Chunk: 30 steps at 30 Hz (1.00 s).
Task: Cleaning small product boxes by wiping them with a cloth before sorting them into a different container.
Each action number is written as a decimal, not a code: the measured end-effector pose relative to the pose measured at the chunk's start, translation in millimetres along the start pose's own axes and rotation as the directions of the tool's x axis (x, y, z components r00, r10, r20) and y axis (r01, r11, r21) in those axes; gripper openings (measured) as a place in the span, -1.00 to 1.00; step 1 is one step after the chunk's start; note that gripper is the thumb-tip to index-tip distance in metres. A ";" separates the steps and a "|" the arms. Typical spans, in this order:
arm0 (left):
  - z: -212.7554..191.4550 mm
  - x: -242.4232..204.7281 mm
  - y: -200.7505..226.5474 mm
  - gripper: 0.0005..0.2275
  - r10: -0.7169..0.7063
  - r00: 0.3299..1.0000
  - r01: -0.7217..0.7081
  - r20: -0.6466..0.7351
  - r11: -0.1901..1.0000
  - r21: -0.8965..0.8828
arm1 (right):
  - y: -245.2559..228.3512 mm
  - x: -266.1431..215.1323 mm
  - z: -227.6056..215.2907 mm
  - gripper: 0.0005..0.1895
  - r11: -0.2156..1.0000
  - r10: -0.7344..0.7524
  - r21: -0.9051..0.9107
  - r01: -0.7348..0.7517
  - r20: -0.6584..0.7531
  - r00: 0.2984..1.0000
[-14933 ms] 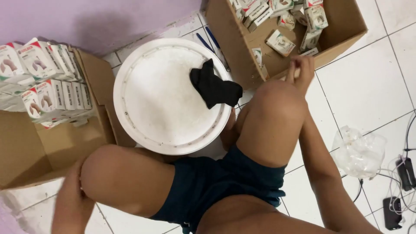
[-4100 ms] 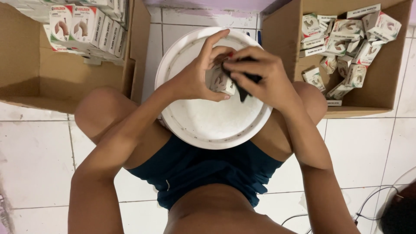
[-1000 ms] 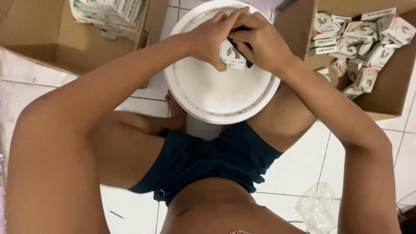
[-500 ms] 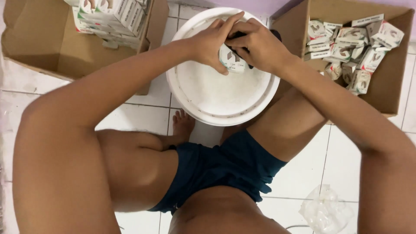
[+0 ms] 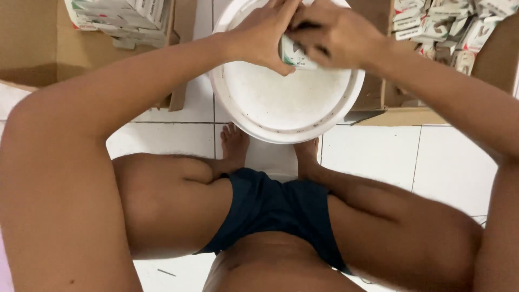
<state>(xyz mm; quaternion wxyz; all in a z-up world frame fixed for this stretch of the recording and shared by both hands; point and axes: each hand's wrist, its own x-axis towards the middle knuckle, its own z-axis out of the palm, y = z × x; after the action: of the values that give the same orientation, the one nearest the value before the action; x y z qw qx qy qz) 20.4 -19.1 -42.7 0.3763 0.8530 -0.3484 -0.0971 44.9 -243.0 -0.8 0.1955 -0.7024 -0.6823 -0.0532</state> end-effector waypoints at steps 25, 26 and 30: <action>-5.0 -3.5 1.4 0.17 0.113 0.990 -0.119 -0.084 0.991 -0.066 | -34.1 -25.3 11.7 -0.53 0.999 -0.005 -0.052 0.008 0.041 0.999; -8.7 -2.9 -2.3 0.17 0.119 0.990 -0.124 -0.080 0.991 -0.059 | -20.5 -25.1 8.8 -0.53 0.998 -0.003 -0.060 0.005 0.036 0.999; -1.9 -10.7 -1.2 0.14 0.124 0.987 -0.134 -0.106 0.987 -0.094 | -9.5 -17.1 -3.0 -0.65 0.976 0.206 0.081 -0.201 -0.054 0.977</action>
<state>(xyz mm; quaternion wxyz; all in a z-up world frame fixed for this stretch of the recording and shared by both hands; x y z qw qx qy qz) 13.9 -10.4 -43.3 0.4413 0.8124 -0.3783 -0.0471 35.0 -260.2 -2.0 0.2474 -0.7588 -0.6018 -0.0292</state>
